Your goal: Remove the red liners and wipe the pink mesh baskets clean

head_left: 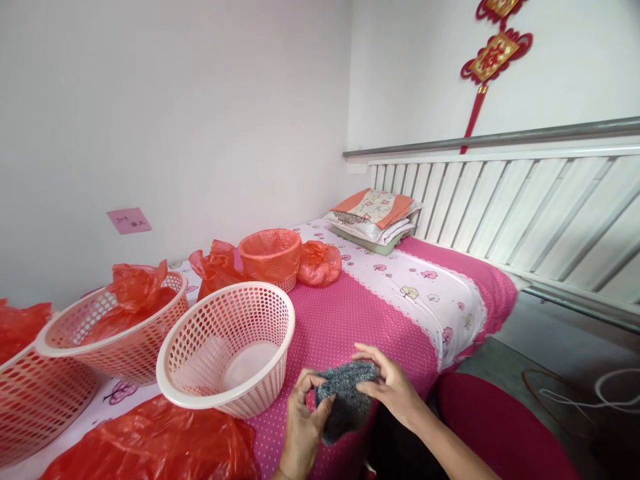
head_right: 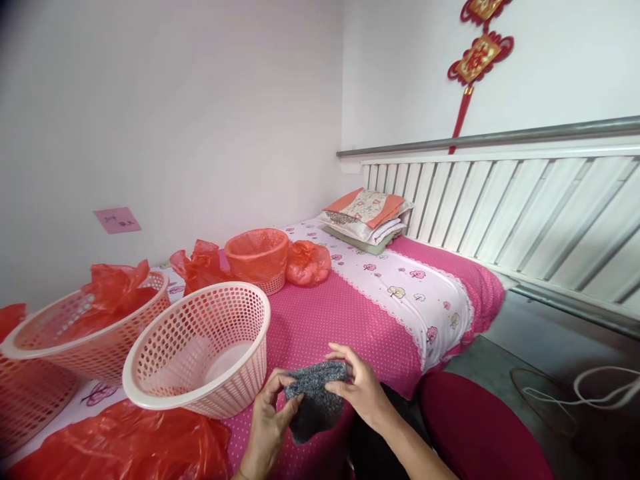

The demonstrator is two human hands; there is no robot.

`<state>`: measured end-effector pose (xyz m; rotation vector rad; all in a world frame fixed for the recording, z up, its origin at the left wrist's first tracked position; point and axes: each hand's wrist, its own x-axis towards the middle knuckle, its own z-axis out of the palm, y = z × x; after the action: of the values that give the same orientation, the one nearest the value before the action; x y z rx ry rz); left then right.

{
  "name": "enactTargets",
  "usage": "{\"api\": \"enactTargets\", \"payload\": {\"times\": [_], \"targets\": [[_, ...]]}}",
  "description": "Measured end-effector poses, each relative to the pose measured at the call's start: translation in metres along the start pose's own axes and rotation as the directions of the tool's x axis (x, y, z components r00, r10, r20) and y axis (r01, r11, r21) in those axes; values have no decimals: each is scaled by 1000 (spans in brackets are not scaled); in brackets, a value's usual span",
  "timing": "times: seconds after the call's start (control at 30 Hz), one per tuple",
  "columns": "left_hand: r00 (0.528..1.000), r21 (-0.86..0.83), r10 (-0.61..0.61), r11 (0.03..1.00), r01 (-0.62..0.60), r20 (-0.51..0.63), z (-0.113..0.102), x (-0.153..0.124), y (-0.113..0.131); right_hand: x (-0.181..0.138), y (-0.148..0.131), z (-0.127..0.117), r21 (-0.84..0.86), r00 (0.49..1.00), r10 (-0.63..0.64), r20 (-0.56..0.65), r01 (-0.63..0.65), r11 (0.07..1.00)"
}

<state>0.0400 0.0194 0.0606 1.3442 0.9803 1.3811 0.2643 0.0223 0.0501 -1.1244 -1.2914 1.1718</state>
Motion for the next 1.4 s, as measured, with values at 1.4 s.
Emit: {"api": "enactTargets", "payload": {"times": [1.4], "targets": [[969,306,47,944,-122,243,-22,8,10,-27,-36,4,-661,931,-109,347,325,676]]}}
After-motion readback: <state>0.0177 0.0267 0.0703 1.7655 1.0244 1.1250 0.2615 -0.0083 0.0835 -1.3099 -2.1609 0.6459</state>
